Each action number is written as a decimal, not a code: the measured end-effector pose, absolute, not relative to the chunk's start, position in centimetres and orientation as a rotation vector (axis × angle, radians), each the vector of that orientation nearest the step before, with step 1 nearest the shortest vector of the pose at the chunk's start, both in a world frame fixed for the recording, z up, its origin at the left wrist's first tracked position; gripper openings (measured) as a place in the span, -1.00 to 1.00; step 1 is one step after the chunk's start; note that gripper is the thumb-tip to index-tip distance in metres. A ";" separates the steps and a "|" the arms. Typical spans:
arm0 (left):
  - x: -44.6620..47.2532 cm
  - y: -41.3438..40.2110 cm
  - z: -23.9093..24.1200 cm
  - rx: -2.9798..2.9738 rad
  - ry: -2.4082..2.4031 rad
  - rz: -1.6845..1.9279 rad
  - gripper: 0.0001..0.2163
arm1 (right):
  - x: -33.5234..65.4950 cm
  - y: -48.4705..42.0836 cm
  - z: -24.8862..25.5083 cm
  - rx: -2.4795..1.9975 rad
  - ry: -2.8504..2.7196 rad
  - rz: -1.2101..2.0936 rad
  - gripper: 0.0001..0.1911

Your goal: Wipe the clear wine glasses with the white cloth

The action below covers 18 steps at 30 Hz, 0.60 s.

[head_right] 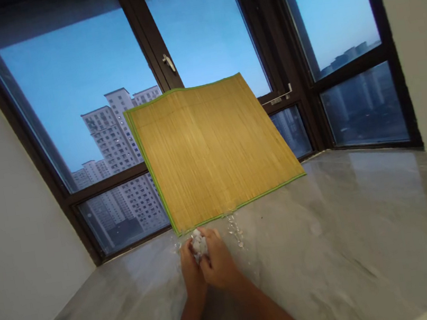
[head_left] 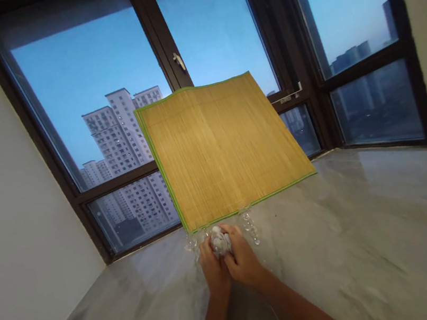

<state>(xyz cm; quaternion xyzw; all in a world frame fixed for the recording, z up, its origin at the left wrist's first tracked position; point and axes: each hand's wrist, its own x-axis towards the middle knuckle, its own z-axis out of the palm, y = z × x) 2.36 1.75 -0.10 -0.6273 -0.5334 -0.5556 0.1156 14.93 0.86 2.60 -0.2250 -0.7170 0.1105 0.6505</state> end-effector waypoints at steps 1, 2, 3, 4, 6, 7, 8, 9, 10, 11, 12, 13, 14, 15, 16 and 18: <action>2.3 1.9 -0.2 -1.843 -1.584 -1.627 -0.59 | 14.9 0.8 2.6 -0.497 -1.635 0.265 -0.33; 2.2 1.9 -0.3 -1.845 -1.607 -1.621 -0.59 | 14.9 0.7 2.5 -0.484 -1.639 0.275 -0.35; 2.2 1.9 -0.3 -1.843 -1.628 -1.609 -0.60 | 14.9 0.6 2.5 -0.475 -1.638 0.280 -0.37; 2.2 1.9 -0.3 -1.837 -1.645 -1.591 -0.61 | 14.9 0.6 2.5 -0.473 -1.633 0.279 -0.39; 2.2 1.9 -0.3 -1.820 -1.675 -1.534 -0.64 | 14.7 0.7 2.2 -0.498 -1.610 0.264 -0.40; 2.3 1.8 -0.2 -1.805 -1.687 -1.500 -0.65 | 14.6 0.9 2.0 -0.528 -1.592 0.253 -0.41; 2.3 1.8 -0.2 -1.787 -1.699 -1.466 -0.66 | 14.5 1.1 1.7 -0.564 -1.573 0.240 -0.42; 2.3 1.8 -0.2 -1.767 -1.713 -1.432 -0.66 | 14.3 1.4 1.4 -0.603 -1.556 0.226 -0.42; 2.3 1.8 -0.2 -1.749 -1.727 -1.397 -0.66 | 14.1 1.7 1.2 -0.640 -1.541 0.213 -0.43; 2.3 1.8 -0.2 -1.732 -1.742 -1.362 -0.66 | 14.0 2.0 0.9 -0.671 -1.529 0.198 -0.43; 2.3 1.8 -0.1 -1.715 -1.758 -1.325 -0.65 | 13.9 2.3 0.7 -0.696 -1.514 0.184 -0.43; 2.2 1.8 -0.1 -1.702 -1.771 -1.288 -0.65 | 13.7 2.5 0.5 -0.718 -1.495 0.173 -0.43; 2.2 1.9 -0.1 -1.688 -1.782 -1.253 -0.64 | 13.6 2.7 0.4 -0.738 -1.472 0.163 -0.42; 2.2 1.9 -0.2 -1.676 -1.787 -1.222 -0.63 | 13.6 2.8 0.3 -0.756 -1.446 0.154 -0.42; 2.2 1.9 -0.2 -1.666 -1.788 -1.197 -0.62 | 13.5 2.9 0.3 -0.773 -1.422 0.148 -0.41; 2.1 2.0 -0.3 -1.657 -1.781 -1.168 -0.60 | 13.4 3.0 0.3 -0.806 -1.398 0.145 -0.43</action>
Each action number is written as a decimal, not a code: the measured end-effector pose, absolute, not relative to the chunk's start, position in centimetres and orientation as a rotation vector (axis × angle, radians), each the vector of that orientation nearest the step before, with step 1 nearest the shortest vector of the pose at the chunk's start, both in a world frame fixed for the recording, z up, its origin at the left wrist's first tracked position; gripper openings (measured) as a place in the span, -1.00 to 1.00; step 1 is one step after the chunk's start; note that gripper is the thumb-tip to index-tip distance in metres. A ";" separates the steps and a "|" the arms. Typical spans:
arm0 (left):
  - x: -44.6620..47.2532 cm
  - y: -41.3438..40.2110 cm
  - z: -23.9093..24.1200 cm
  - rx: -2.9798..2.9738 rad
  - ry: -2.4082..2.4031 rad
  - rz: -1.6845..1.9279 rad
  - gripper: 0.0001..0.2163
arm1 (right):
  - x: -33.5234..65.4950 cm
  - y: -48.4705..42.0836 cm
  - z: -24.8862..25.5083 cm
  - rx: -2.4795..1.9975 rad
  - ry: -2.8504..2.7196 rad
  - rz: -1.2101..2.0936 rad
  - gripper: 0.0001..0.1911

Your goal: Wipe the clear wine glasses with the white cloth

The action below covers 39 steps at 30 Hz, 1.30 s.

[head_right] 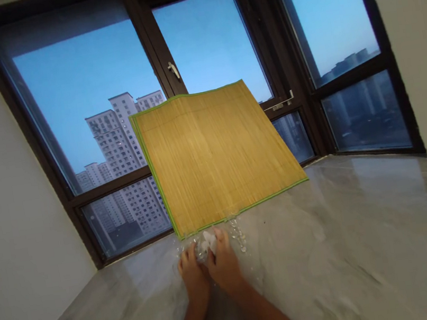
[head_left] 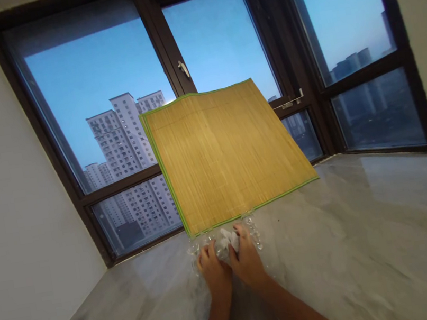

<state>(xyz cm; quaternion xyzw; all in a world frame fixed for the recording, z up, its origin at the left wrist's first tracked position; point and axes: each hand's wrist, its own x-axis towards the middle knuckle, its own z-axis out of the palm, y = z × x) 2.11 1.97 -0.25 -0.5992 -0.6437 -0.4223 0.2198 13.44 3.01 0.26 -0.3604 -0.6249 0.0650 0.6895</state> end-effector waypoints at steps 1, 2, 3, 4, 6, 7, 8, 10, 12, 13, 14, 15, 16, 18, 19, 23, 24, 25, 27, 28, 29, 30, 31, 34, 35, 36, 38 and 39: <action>2.1 2.0 -0.3 -1.657 -1.777 -1.163 -0.59 | 13.4 3.1 0.3 -0.819 -1.400 0.149 -0.43; 2.1 2.0 -0.3 -1.655 -1.777 -1.163 -0.58 | 13.4 3.1 0.3 -0.832 -1.407 0.158 -0.44; 2.1 2.0 -0.3 -1.653 -1.781 -1.165 -0.58 | 13.4 3.1 0.3 -0.845 -1.419 0.170 -0.45; 2.1 2.0 -0.3 -1.651 -1.787 -1.168 -0.58 | 13.5 3.1 0.4 -0.858 -1.433 0.183 -0.45; 2.1 2.0 -0.3 -1.649 -1.800 -1.177 -0.60 | 13.6 3.0 0.5 -0.885 -1.457 0.212 -0.46; 2.1 2.0 -0.3 -1.651 -1.803 -1.183 -0.62 | 13.7 2.9 0.6 -0.893 -1.471 0.227 -0.46; 2.1 2.0 -0.3 -1.657 -1.802 -1.191 -0.63 | 13.8 2.8 0.7 -0.893 -1.491 0.243 -0.45; 2.1 1.9 -0.2 -1.663 -1.790 -1.213 -0.66 | 13.9 2.5 0.9 -0.868 -1.538 0.283 -0.44; 2.0 1.9 -0.3 -1.639 -1.782 -1.245 -0.68 | 14.0 2.3 1.0 -0.813 -1.576 0.324 -0.43; 1.9 1.9 -0.3 -1.619 -1.777 -1.267 -0.69 | 14.0 2.1 1.1 -0.781 -1.583 0.341 -0.44; 1.8 1.9 -0.3 -1.600 -1.766 -1.294 -0.70 | 14.0 2.0 1.2 -0.749 -1.581 0.350 -0.47; 1.8 1.9 -0.2 -1.587 -1.744 -1.328 -0.72 | 14.0 1.8 1.3 -0.718 -1.573 0.351 -0.50; 1.8 1.8 -0.1 -1.580 -1.711 -1.367 -0.74 | 13.9 1.7 1.6 -0.691 -1.563 0.342 -0.54; 1.9 1.6 0.3 -1.574 -1.613 -1.455 -0.76 | 13.9 1.1 2.2 -0.636 -1.542 0.296 -0.58; 1.9 1.5 0.6 -1.567 -1.551 -1.499 -0.76 | 13.9 0.8 2.5 -0.604 -1.534 0.260 -0.59; 2.7 0.2 2.0 -1.521 -1.275 -1.642 -0.72 | 14.5 -0.9 4.1 -0.439 -1.491 0.097 -0.51; 2.9 -0.2 2.4 -1.501 -1.233 -1.670 -0.70 | 14.7 -1.3 4.4 -0.398 -1.485 0.071 -0.48; 3.2 -0.6 2.8 -1.484 -1.223 -1.687 -0.69 | 15.0 -1.7 4.7 -0.368 -1.491 0.058 -0.46; 3.8 -1.5 3.5 -1.481 -1.223 -1.688 -0.65 | 15.5 -2.2 5.2 -0.286 -1.491 0.017 -0.40; 4.1 -1.9 3.9 -1.451 -1.235 -1.699 -0.63 | 15.7 -2.3 5.4 -0.255 -1.486 -0.004 -0.37; 4.3 -2.2 4.1 -1.439 -1.247 -1.700 -0.62 | 15.8 -2.4 5.4 -0.227 -1.477 -0.028 -0.35; 4.4 -2.4 4.3 -1.432 -1.247 -1.701 -0.61 | 15.9 -2.4 5.4 -0.217 -1.474 -0.043 -0.33; 4.5 -2.5 4.4 -1.433 -1.238 -1.702 -0.61 | 15.8 -2.3 5.4 -0.225 -1.478 -0.045 -0.35; 4.5 -2.2 4.1 -1.470 -1.184 -1.708 -0.66 | 15.5 -1.9 4.9 -0.326 -1.500 0.011 -0.46; 4.5 -2.1 3.8 -1.488 -1.187 -1.711 -0.67 | 15.3 -1.7 4.7 -0.370 -1.483 0.023 -0.48; 4.5 -1.8 3.5 -1.513 -1.210 -1.712 -0.68 | 15.1 -1.5 4.4 -0.414 -1.452 0.026 -0.48; 4.5 -1.4 2.7 -1.574 -1.309 -1.700 -0.70 | 14.8 -0.9 4.0 -0.504 -1.374 0.029 -0.45; 4.6 -1.1 2.3 -1.607 -1.378 -1.686 -0.71 | 14.6 -0.6 3.7 -0.560 -1.357 0.060 -0.44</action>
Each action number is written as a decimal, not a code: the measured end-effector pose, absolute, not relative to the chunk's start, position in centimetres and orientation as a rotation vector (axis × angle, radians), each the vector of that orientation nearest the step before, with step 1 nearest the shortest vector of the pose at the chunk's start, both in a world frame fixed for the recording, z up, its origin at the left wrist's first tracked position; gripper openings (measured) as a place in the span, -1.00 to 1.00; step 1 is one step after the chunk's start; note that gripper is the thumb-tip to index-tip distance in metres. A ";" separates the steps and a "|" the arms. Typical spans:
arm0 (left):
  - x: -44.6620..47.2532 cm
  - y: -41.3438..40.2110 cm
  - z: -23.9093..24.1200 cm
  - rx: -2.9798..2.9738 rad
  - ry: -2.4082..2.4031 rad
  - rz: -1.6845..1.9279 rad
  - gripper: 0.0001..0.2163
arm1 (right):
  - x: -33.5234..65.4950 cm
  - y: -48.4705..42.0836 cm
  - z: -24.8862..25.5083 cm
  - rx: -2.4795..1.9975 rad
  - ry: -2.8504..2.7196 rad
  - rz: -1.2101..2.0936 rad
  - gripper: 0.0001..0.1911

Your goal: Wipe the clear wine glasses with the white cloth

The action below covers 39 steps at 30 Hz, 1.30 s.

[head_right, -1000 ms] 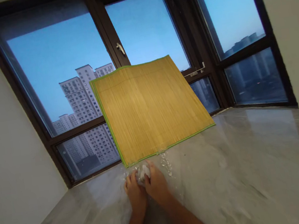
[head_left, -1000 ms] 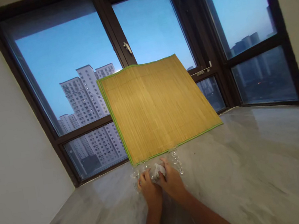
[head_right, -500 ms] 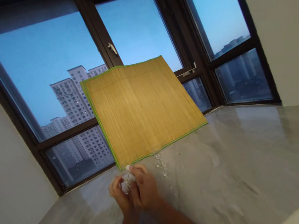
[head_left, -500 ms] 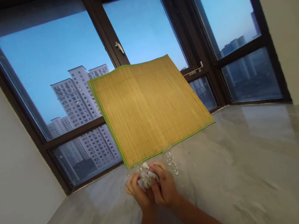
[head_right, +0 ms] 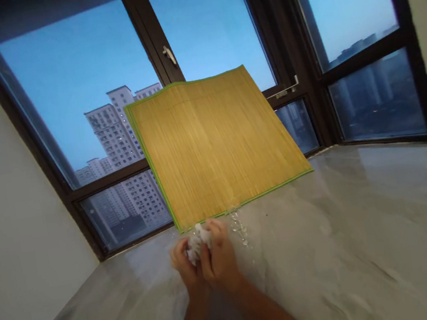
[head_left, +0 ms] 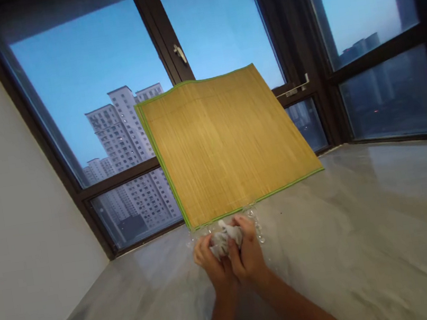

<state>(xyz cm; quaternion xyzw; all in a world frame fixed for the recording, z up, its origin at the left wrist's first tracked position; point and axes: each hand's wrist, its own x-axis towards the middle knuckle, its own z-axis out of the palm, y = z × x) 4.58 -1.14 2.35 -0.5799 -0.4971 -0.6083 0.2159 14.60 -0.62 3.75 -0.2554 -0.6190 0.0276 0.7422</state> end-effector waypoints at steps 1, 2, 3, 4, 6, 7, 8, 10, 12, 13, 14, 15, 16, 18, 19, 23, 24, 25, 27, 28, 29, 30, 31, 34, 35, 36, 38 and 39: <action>4.6 -0.9 2.0 -1.620 -1.437 -1.679 -0.72 | 14.4 -0.3 3.5 -0.616 -1.358 0.113 -0.44; 4.6 -0.7 1.7 -1.625 -1.485 -1.669 -0.73 | 14.3 0.1 3.3 -0.662 -1.369 0.167 -0.45; 4.6 -0.4 1.4 -1.632 -1.539 -1.658 -0.74 | 14.2 0.4 3.1 -0.694 -1.371 0.204 -0.47; 4.6 -0.2 1.3 -1.629 -1.582 -1.650 -0.74 | 14.1 0.8 2.8 -0.712 -1.367 0.216 -0.49; 4.4 0.2 1.0 -1.628 -1.649 -1.625 -0.76 | 13.9 1.5 2.4 -0.745 -1.367 0.216 -0.55; 4.3 0.4 0.9 -1.628 -1.679 -1.608 -0.76 | 13.8 1.7 2.2 -0.763 -1.376 0.211 -0.59; 4.1 0.5 0.8 -1.629 -1.710 -1.586 -0.76 | 13.8 2.0 2.0 -0.786 -1.388 0.210 -0.62; 3.9 0.8 0.7 -1.638 -1.764 -1.539 -0.75 | 13.7 2.3 1.7 -0.836 -1.404 0.216 -0.65; 3.7 1.0 0.6 -1.662 -1.802 -1.494 -0.73 | 13.8 2.6 1.4 -0.870 -1.406 0.234 -0.64; 3.6 1.1 0.5 -1.676 -1.818 -1.473 -0.72 | 13.8 2.7 1.4 -0.877 -1.403 0.241 -0.63; 3.6 1.2 0.5 -1.692 -1.831 -1.453 -0.72 | 13.8 2.8 1.3 -0.879 -1.402 0.240 -0.62; 3.6 1.2 0.4 -1.704 -1.845 -1.436 -0.71 | 13.9 2.8 1.3 -0.879 -1.398 0.226 -0.62; 3.6 1.3 0.4 -1.713 -1.857 -1.423 -0.71 | 13.9 2.8 1.3 -0.880 -1.390 0.203 -0.62; 3.6 1.3 0.5 -1.731 -1.874 -1.405 -0.71 | 13.9 2.7 1.4 -0.885 -1.377 0.142 -0.61; 3.6 1.3 0.5 -1.736 -1.884 -1.399 -0.70 | 13.9 2.5 1.4 -0.876 -1.381 0.115 -0.60; 3.6 1.1 0.8 -1.718 -1.928 -1.374 -0.67 | 13.9 2.0 1.2 -0.792 -1.464 0.102 -0.62; 3.6 1.0 0.9 -1.708 -1.931 -1.372 -0.67 | 13.8 2.1 1.0 -0.781 -1.476 0.108 -0.62; 3.6 1.0 0.9 -1.707 -1.926 -1.369 -0.67 | 13.8 2.2 0.9 -0.782 -1.479 0.113 -0.61; 3.6 0.9 1.0 -1.720 -1.906 -1.362 -0.69 | 13.7 2.5 0.7 -0.806 -1.466 0.119 -0.62; 3.6 0.9 1.0 -1.727 -1.898 -1.356 -0.70 | 13.7 2.7 0.6 -0.824 -1.450 0.123 -0.62; 3.7 0.9 1.0 -1.730 -1.895 -1.347 -0.70 | 13.6 2.8 0.6 -0.839 -1.431 0.130 -0.63; 3.7 0.9 1.1 -1.727 -1.897 -1.339 -0.70 | 13.6 2.9 0.6 -0.849 -1.411 0.139 -0.64; 3.7 0.9 1.1 -1.721 -1.900 -1.333 -0.69 | 13.6 2.9 0.7 -0.853 -1.389 0.148 -0.66; 3.8 0.9 1.0 -1.728 -1.889 -1.321 -0.64 | 13.7 2.9 1.0 -0.844 -1.341 0.160 -0.71; 3.8 0.9 1.0 -1.730 -1.883 -1.320 -0.62 | 13.7 2.9 1.1 -0.846 -1.330 0.163 -0.72; 3.8 0.9 0.9 -1.730 -1.879 -1.319 -0.61 | 13.7 2.9 1.1 -0.851 -1.326 0.167 -0.73; 3.7 0.9 0.8 -1.723 -1.877 -1.315 -0.56 | 13.6 3.1 0.9 -0.870 -1.344 0.185 -0.73; 3.6 0.9 0.8 -1.716 -1.881 -1.313 -0.54 | 13.6 3.3 0.8 -0.881 -1.364 0.196 -0.72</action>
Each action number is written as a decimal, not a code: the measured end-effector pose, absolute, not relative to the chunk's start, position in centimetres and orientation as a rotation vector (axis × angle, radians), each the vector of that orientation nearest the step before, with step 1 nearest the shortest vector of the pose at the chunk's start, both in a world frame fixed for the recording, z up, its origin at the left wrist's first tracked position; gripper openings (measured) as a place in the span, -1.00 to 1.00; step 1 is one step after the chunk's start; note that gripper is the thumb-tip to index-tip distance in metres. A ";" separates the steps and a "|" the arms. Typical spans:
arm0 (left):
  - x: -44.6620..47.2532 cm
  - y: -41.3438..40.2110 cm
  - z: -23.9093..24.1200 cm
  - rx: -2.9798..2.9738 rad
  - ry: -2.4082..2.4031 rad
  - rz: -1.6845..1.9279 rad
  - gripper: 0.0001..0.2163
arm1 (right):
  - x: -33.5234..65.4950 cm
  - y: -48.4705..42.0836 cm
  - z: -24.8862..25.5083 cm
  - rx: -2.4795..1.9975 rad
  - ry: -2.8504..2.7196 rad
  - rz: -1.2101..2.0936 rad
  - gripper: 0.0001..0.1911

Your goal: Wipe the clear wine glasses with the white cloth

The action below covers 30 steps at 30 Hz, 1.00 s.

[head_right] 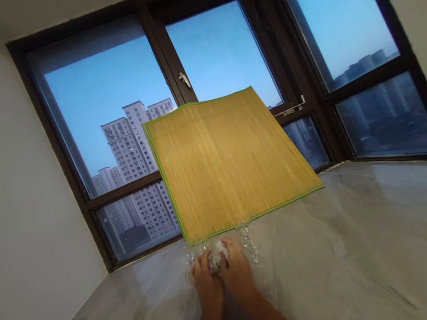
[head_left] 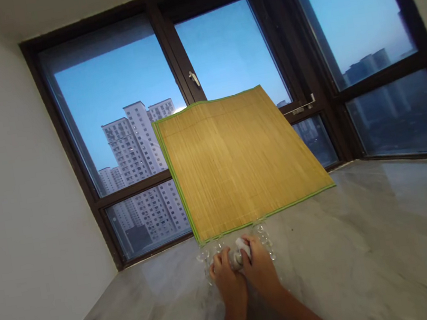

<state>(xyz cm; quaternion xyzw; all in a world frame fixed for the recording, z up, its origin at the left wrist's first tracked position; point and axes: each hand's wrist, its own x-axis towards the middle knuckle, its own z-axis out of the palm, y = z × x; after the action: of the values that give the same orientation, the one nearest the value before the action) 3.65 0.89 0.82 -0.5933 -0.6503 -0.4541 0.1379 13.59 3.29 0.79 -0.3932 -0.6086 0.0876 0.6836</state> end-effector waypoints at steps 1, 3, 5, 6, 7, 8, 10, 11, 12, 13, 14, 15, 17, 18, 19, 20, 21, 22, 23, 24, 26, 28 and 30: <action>3.6 0.9 0.8 -1.709 -1.886 -1.312 -0.52 | 13.6 3.4 0.6 -0.892 -1.389 0.207 -0.71; 3.5 0.9 0.8 -1.694 -1.903 -1.316 -0.52 | 13.6 3.6 0.4 -0.902 -1.439 0.220 -0.67; 3.3 0.9 0.8 -1.676 -1.931 -1.327 -0.54 | 13.8 3.5 0.4 -0.886 -1.496 0.235 -0.62; 3.2 0.9 0.8 -1.669 -1.944 -1.331 -0.55 | 13.8 3.3 0.5 -0.874 -1.527 0.250 -0.60; 3.1 0.9 0.8 -1.661 -1.957 -1.335 -0.55 | 13.9 3.2 0.6 -0.860 -1.560 0.271 -0.57; 2.9 0.9 0.7 -1.651 -1.968 -1.336 -0.56 | 14.0 3.0 0.8 -0.846 -1.590 0.298 -0.53; 2.6 0.9 0.6 -1.624 -1.991 -1.331 -0.57 | 14.0 2.8 0.9 -0.813 -1.643 0.359 -0.45; 2.5 1.0 0.6 -1.613 -2.004 -1.324 -0.58 | 14.0 2.7 1.0 -0.791 -1.667 0.388 -0.41; 2.4 1.0 0.6 -1.603 -2.016 -1.315 -0.59 | 14.0 2.7 1.0 -0.769 -1.688 0.413 -0.37; 2.3 1.0 0.5 -1.596 -2.026 -1.306 -0.60 | 14.0 2.7 1.0 -0.748 -1.708 0.435 -0.33; 2.2 1.1 0.5 -1.593 -2.033 -1.296 -0.61 | 14.0 2.7 0.9 -0.731 -1.726 0.454 -0.31; 2.1 1.1 0.5 -1.596 -2.038 -1.287 -0.61 | 14.0 2.7 0.9 -0.718 -1.745 0.470 -0.28; 2.0 1.1 0.6 -1.614 -2.049 -1.267 -0.61 | 14.1 2.8 0.8 -0.704 -1.787 0.501 -0.23; 2.0 1.1 0.6 -1.625 -2.057 -1.254 -0.61 | 14.1 2.8 0.8 -0.700 -1.810 0.516 -0.21; 2.0 1.1 0.7 -1.633 -2.067 -1.240 -0.60 | 14.2 2.8 0.8 -0.695 -1.831 0.527 -0.18; 1.9 1.0 0.8 -1.639 -2.076 -1.225 -0.58 | 14.2 2.8 0.7 -0.693 -1.851 0.534 -0.16; 1.9 1.0 0.8 -1.648 -2.079 -1.209 -0.56 | 14.3 2.9 0.7 -0.692 -1.872 0.535 -0.13; 1.9 1.0 0.9 -1.666 -2.076 -1.192 -0.54 | 14.3 2.9 0.6 -0.693 -1.894 0.533 -0.10; 2.0 0.9 1.0 -1.692 -2.070 -1.176 -0.54 | 14.3 3.0 0.6 -0.700 -1.916 0.528 -0.08; 2.1 0.9 1.0 -1.725 -2.063 -1.162 -0.54 | 14.4 3.0 0.6 -0.711 -1.938 0.524 -0.07; 2.2 0.9 1.1 -1.793 -2.049 -1.150 -0.59 | 14.4 3.1 0.5 -0.732 -1.968 0.526 -0.05; 2.4 0.9 1.1 -1.829 -2.035 -1.166 -0.64 | 14.5 3.3 0.5 -0.745 -1.967 0.543 -0.04; 2.4 1.0 0.9 -1.845 -2.010 -1.199 -0.65 | 14.5 3.4 0.4 -0.758 -1.949 0.573 -0.05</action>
<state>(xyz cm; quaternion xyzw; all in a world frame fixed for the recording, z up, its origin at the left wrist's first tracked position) 2.42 0.96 0.93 -0.6171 -0.6724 -0.4009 0.0805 14.55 3.43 0.44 -0.3091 -0.7945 0.2334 0.4678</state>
